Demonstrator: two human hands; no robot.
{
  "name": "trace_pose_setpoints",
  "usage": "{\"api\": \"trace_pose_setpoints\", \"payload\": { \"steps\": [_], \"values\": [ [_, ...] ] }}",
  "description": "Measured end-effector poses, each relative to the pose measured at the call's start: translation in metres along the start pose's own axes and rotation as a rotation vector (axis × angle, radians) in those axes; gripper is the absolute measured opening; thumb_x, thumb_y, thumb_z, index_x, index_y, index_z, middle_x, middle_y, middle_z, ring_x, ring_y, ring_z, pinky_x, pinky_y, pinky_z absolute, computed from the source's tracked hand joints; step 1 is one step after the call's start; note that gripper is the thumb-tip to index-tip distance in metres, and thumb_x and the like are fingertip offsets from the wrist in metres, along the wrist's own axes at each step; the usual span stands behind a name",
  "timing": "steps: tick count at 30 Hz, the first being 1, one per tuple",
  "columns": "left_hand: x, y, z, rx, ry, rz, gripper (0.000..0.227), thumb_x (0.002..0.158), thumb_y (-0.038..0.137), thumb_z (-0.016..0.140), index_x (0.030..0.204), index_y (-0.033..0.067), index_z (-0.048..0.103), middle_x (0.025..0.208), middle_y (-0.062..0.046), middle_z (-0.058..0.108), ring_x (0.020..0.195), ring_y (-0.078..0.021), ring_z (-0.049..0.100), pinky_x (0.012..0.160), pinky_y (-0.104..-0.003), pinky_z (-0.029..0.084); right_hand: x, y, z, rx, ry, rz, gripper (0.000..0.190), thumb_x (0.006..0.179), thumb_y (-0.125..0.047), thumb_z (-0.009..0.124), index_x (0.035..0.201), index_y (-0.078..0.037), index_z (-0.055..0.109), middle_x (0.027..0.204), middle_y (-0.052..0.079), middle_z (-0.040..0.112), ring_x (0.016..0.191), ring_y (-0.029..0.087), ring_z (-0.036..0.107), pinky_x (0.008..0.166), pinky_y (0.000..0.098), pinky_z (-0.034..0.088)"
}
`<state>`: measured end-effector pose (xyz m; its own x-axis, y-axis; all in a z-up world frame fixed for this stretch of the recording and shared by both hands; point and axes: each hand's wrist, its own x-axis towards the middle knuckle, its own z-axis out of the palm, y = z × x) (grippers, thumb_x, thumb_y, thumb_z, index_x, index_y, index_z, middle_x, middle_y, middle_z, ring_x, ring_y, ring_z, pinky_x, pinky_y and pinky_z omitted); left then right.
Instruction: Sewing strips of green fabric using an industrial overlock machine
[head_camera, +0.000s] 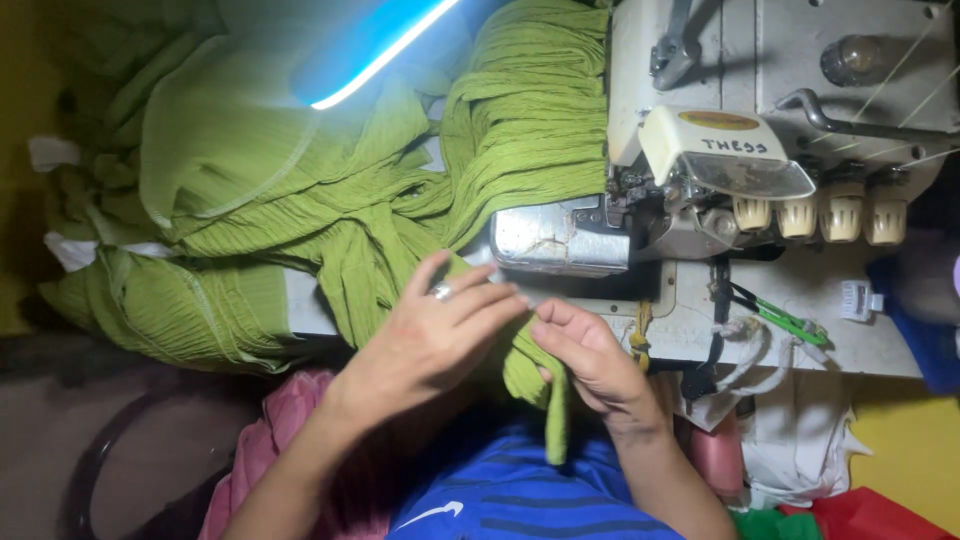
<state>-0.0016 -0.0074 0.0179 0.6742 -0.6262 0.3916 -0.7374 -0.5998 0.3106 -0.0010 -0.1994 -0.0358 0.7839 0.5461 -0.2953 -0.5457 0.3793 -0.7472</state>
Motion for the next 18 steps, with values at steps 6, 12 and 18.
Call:
{"api": "trace_pose_setpoints", "payload": {
  "steps": [6, 12, 18],
  "values": [
    [0.004, -0.005, 0.03, -0.002, 0.123, 0.001, 0.013, 0.086, 0.019, 0.044, 0.089, 0.0122, 0.055, 0.068, 0.001, 0.047, 0.068, -0.013, 0.053, 0.082, -0.035, 0.039, -0.038, -0.024, -0.033, -0.419, -0.024, -0.151, 0.014, 0.076, -0.002, 0.052, 0.083, 0.01, 0.057, 0.055, 0.014, 0.061, 0.052, 0.015, 0.059, 0.044, 0.0291, 0.052],
    [0.016, -0.003, 0.011, -0.192, 0.094, -0.049, 0.015, 0.082, 0.029, 0.052, 0.078, 0.015, 0.057, 0.051, 0.0, 0.046, 0.046, -0.0188, 0.052, 0.054, -0.03, 0.042, -0.065, -0.046, -0.046, -0.443, 0.138, -0.307, 0.032, 0.074, -0.001, 0.054, 0.103, 0.011, 0.05, 0.082, 0.017, 0.062, 0.068, 0.016, 0.06, 0.059, 0.0304, 0.054],
    [0.035, 0.019, 0.006, -0.375, 0.056, -0.041, 0.02, 0.081, 0.03, 0.052, 0.091, 0.0142, 0.057, 0.058, -0.002, 0.054, 0.046, -0.0215, 0.056, 0.049, -0.032, 0.043, -0.056, -0.049, -0.039, -0.773, 0.191, -0.449, 0.026, 0.062, -0.001, 0.067, 0.088, 0.004, 0.064, 0.073, 0.009, 0.061, 0.067, 0.012, 0.054, 0.06, 0.0245, 0.046]
  ]
}}
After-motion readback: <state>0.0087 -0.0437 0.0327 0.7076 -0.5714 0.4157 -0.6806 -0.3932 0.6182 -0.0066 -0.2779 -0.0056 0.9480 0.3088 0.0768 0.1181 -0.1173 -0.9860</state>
